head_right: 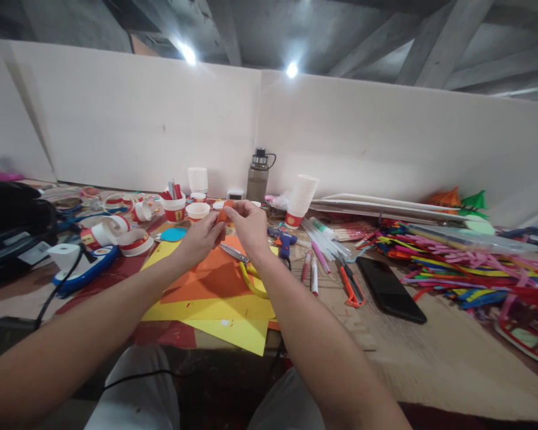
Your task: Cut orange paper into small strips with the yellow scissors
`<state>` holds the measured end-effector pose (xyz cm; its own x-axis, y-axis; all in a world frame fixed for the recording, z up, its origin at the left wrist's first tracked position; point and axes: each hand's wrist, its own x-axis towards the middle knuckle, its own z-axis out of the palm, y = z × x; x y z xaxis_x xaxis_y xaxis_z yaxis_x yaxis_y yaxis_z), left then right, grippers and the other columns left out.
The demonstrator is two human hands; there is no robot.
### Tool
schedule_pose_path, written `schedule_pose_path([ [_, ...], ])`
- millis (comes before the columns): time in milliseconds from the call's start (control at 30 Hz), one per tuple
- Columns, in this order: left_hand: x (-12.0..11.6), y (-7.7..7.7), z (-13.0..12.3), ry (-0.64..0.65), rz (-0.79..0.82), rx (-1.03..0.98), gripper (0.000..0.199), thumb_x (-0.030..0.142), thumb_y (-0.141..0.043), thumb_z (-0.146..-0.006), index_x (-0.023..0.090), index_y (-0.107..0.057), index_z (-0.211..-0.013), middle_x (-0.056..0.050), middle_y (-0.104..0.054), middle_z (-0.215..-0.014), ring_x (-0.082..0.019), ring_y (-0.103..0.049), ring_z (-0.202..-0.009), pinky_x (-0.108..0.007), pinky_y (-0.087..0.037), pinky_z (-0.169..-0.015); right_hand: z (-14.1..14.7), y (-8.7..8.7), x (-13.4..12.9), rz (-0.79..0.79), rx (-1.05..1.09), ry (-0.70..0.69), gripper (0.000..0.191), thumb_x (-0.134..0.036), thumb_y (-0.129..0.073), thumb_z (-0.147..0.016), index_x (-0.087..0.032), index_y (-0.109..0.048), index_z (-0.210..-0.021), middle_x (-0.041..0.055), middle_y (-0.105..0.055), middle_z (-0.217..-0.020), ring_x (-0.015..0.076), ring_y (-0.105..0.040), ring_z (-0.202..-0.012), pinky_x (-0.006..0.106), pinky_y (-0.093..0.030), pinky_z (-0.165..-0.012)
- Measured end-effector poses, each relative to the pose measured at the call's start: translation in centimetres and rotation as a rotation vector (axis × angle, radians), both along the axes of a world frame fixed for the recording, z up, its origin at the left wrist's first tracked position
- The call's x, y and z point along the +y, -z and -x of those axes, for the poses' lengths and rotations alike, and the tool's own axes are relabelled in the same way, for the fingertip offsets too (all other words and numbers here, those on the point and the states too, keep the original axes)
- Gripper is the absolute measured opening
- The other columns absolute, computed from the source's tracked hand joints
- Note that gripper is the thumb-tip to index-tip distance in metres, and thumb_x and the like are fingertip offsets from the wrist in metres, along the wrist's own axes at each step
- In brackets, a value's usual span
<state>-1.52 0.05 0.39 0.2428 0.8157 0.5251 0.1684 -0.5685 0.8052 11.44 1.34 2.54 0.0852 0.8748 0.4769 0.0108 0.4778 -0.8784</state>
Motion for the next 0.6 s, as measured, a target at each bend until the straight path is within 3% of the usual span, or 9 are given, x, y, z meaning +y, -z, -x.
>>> schedule_pose_path([
  [233, 0.23, -0.42, 0.43, 0.144, 0.210, -0.178, 0.026, 0.040, -0.046, -0.090, 0.017, -0.050, -0.080, 0.003, -0.050, -0.059, -0.006, -0.041, -0.044, -0.020, -0.031, -0.044, -0.13, -0.28, 0.24, -0.014, 0.169, -0.034, 0.024, -0.033, -0.071, -0.066, -0.018, -0.063, -0.082, -0.0034, -0.061, -0.069, 0.0068, -0.048, -0.054, 0.021, -0.040, -0.053],
  [600, 0.68, -0.09, 0.26, 0.225, 0.306, -0.298, 0.025, 0.041, -0.053, -0.086, 0.015, -0.053, -0.083, 0.001, -0.057, -0.063, -0.005, -0.045, -0.043, -0.018, -0.030, -0.041, -0.19, -0.23, 0.31, 0.033, 0.203, -0.086, 0.024, -0.036, -0.072, -0.066, -0.018, -0.061, -0.076, -0.0054, -0.054, -0.060, 0.0068, -0.043, -0.051, 0.022, -0.037, -0.051],
])
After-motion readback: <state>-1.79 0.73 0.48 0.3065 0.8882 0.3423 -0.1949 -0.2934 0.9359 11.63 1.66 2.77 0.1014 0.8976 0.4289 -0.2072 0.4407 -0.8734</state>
